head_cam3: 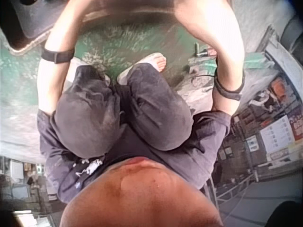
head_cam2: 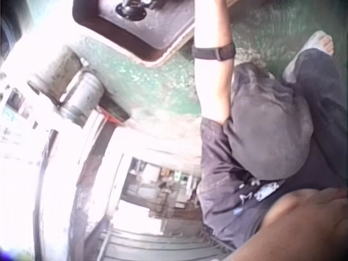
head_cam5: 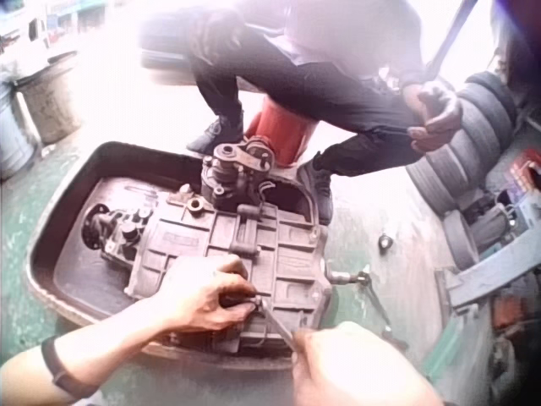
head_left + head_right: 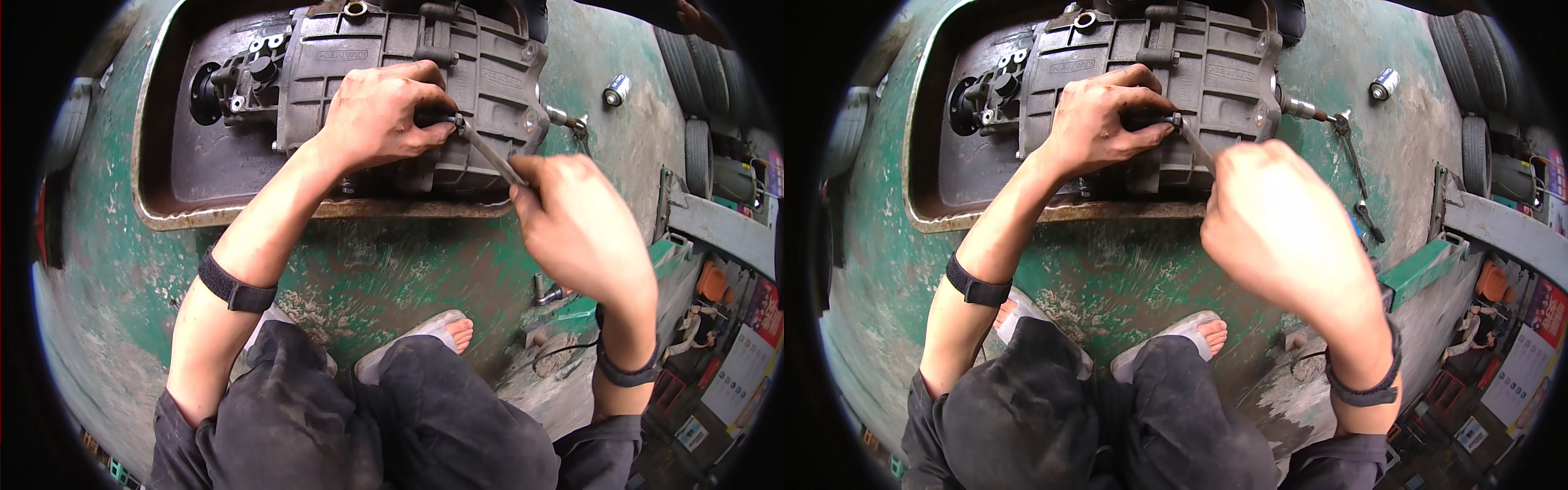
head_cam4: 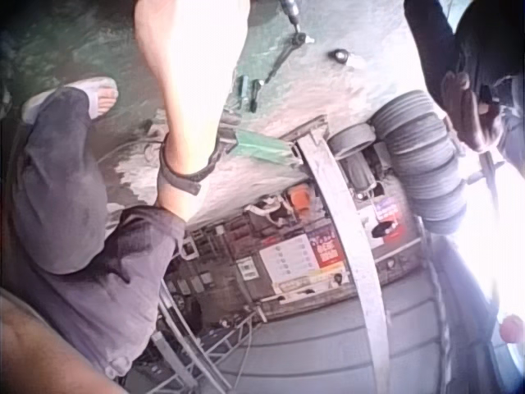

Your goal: The person unscrews bolts from a transmission casing using a wrench and a screwdriver. They work on the unit while it sits in a metal tray on the floor, assisted by another person who helps stabilize and rotate the component.

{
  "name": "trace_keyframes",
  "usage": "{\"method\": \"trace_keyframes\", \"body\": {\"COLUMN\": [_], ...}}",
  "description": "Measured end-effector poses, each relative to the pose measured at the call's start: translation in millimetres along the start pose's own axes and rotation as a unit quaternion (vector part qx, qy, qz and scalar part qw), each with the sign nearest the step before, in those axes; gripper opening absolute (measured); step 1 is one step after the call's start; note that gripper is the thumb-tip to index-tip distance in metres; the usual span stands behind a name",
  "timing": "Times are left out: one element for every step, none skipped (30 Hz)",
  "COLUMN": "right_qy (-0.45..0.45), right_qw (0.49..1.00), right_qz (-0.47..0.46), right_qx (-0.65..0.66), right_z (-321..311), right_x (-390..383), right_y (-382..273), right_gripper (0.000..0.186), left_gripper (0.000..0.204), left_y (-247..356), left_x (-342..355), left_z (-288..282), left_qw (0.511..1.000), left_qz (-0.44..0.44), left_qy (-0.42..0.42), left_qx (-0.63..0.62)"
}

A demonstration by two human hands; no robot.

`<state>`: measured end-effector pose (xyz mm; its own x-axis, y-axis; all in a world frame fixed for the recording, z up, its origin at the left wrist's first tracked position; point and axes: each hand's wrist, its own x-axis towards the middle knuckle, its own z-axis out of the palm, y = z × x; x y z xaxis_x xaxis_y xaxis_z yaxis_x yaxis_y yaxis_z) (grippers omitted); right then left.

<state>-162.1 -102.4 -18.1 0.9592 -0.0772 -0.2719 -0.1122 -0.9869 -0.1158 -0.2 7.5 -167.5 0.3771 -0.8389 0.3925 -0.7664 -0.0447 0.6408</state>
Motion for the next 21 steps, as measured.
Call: {"method": "trace_keyframes", "body": {"right_qy": [0.006, 0.036, 0.018, 0.03, 0.031, 0.02, 0.059, 0.073, 0.087, 0.084, 0.116, 0.1, 0.118, 0.156, 0.177, 0.203, 0.229, 0.237, 0.247, 0.258, 0.272], "right_qw": [1.0, 0.998, 0.999, 0.999, 0.998, 0.998, 0.995, 0.996, 0.996, 0.995, 0.99, 0.98, 0.976, 0.97, 0.963, 0.955, 0.946, 0.94, 0.933, 0.924, 0.912], "right_qz": [-0.012, 0.013, -0.005, -0.037, -0.045, -0.055, -0.084, -0.056, -0.028, 0.044, 0.057, 0.126, 0.144, 0.149, 0.158, 0.168, 0.177, 0.172, 0.167, 0.17, 0.161], "right_qx": [0.012, 0.054, 0.049, 0.001, -0.009, 0.015, 0.002, 0.004, 0.007, 0.032, 0.049, 0.116, 0.115, 0.11, 0.125, 0.137, 0.148, 0.175, 0.2, 0.226, 0.26], "right_z": [-4.8, -7.5, -12.8, -14.2, -13.9, -13.1, -6.5, 2.3, 13.4, 27.9, 45.6, 61.9, 78.8, 96.4, 113.6, 129.1, 140.8, 149.5, 155.3, 157.7, 156.5], "right_x": [10.0, 18.5, 23.6, 26.0, 26.0, 24.2, 17.6, 9.2, -0.6, -10.4, -16.7, -24.8, -29.9, -33.1, -33.5, -33.2, -33.4, -33.5, -34.4, -34.8, -37.8], "right_y": [4.8, 9.4, 14.0, 15.6, 15.1, 14.1, 7.9, -1.1, -9.9, -23.1, -31.0, -38.2, -42.8, -46.3, -50.0, -53.7, -54.7, -54.3, -54.3, -52.8, -51.9], "right_gripper": [0.014, 0.017, 0.016, 0.015, 0.014, 0.013, 0.011, 0.011, 0.014, 0.022, 0.04, 0.037, 0.04, 0.043, 0.044, 0.044, 0.045, 0.046, 0.047, 0.048, 0.043], "left_gripper": [0.022, 0.022, 0.022, 0.022, 0.022, 0.023, 0.023, 0.023, 0.023, 0.023, 0.023, 0.024, 0.024, 0.023, 0.023, 0.023, 0.023, 0.022, 0.022, 0.022, 0.022], "left_y": [0.4, 0.7, 1.0, 1.1, 1.1, 1.2, 1.0, 0.8, 0.4, 0.0, -0.6, -1.1, -1.9, -2.6, -3.0, -3.3, -3.6, -3.7, -3.9, -4.3, -3.9], "left_x": [0.3, 0.4, 0.6, 0.9, 1.2, 1.2, 1.2, 1.1, 1.0, 0.8, 0.4, 0.0, -0.2, -0.1, -0.5, -0.5, -0.5, -0.8, -0.4, 0.5, 0.2], "left_z": [-0.4, -0.7, -1.2, -1.9, -2.2, -2.4, -2.4, -2.3, -2.0, -1.7, -1.4, -0.9, -0.6, -0.3, 0.1, 0.3, 0.7, 0.9, 1.4, 1.8, 1.6], "left_qw": [1.0, 1.0, 1.0, 1.0, 1.0, 1.0, 1.0, 1.0, 1.0, 1.0, 1.0, 1.0, 1.0, 1.0, 1.0, 1.0, 1.0, 1.0, 0.999, 0.999, 0.999], "left_qz": [-0.001, -0.004, -0.006, -0.008, -0.006, -0.005, -0.01, -0.003, -0.002, 0.0, 0.0, 0.0, 0.002, 0.009, 0.016, 0.02, 0.025, 0.026, 0.029, 0.031, 0.03], "left_qy": [-0.004, -0.007, -0.011, -0.008, -0.012, -0.011, -0.014, -0.009, -0.009, -0.01, -0.01, -0.011, -0.008, -0.005, 0.0, 0.002, 0.009, 0.013, 0.017, 0.017, 0.016], "left_qx": [0.0, 0.0, 0.0, 0.0, 0.001, 0.001, 0.0, 0.001, 0.002, 0.003, 0.004, 0.004, 0.002, 0.008, 0.011, 0.014, 0.013, 0.011, 0.009, 0.01, 0.013]}}
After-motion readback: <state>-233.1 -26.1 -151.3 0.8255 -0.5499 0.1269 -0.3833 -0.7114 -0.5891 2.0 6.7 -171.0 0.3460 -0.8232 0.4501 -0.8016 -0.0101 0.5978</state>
